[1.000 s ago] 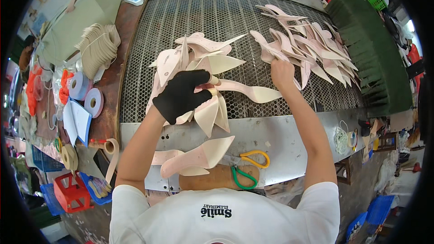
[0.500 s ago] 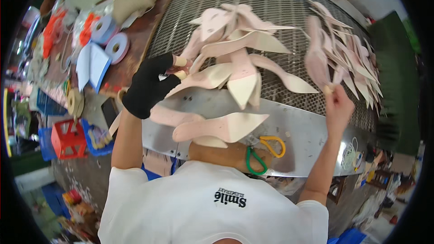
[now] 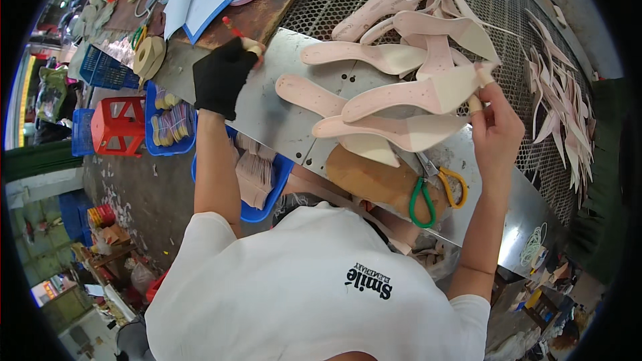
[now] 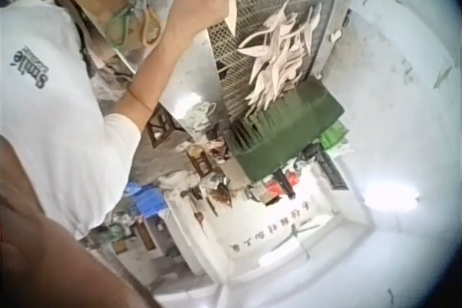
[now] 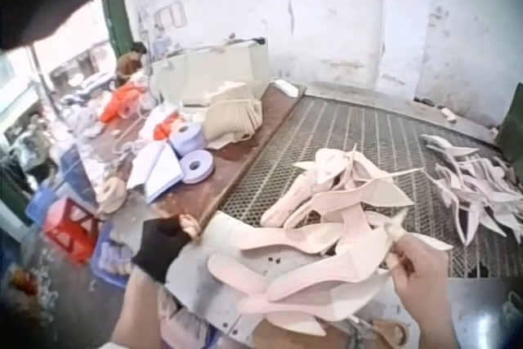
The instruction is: Cutting and preparing shoe sole components at a workshop station.
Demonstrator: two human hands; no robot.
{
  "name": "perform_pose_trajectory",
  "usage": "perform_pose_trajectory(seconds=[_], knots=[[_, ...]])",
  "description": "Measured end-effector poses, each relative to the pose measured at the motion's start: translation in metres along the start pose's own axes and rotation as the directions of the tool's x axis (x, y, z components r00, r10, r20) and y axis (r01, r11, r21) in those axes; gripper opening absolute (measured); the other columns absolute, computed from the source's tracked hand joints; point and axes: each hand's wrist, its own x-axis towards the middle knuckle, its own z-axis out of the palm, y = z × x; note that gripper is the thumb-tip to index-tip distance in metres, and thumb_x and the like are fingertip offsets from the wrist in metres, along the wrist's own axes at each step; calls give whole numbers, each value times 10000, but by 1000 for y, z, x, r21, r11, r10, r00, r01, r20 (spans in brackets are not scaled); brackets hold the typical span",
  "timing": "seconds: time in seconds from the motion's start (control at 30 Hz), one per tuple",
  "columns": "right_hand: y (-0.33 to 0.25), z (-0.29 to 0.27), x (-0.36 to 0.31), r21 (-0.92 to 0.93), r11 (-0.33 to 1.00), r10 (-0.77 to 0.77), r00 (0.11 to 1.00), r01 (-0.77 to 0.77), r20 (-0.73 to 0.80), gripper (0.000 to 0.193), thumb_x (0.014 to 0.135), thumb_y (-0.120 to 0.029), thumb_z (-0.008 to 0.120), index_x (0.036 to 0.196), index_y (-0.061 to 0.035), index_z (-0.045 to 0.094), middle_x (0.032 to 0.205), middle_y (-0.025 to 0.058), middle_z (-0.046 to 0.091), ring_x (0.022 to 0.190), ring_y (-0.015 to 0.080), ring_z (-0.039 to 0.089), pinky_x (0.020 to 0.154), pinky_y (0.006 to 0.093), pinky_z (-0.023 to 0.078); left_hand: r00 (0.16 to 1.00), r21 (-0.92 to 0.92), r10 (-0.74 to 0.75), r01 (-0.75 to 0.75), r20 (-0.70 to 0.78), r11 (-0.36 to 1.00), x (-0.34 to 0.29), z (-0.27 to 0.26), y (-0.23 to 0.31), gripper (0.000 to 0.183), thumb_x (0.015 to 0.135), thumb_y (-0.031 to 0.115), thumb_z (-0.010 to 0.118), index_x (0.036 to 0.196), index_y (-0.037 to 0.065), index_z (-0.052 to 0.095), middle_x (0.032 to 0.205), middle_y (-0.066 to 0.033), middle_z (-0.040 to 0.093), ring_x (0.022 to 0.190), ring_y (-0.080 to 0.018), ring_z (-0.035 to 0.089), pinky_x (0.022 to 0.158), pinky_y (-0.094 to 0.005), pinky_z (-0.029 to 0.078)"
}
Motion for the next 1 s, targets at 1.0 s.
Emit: perform_pose_trajectory(seconds=[1.0], knots=[[-5, 23, -156, 691, 600, 502, 862, -403, 67, 93, 869, -90, 595, 903, -14, 639, 684, -19, 569, 547, 39, 487, 489, 200, 397, 981, 397, 181, -196, 77, 897, 16, 89, 24, 738, 719, 558, 656, 1196, 6, 539, 1217, -238, 560, 1124, -333, 554, 924, -402, 451]])
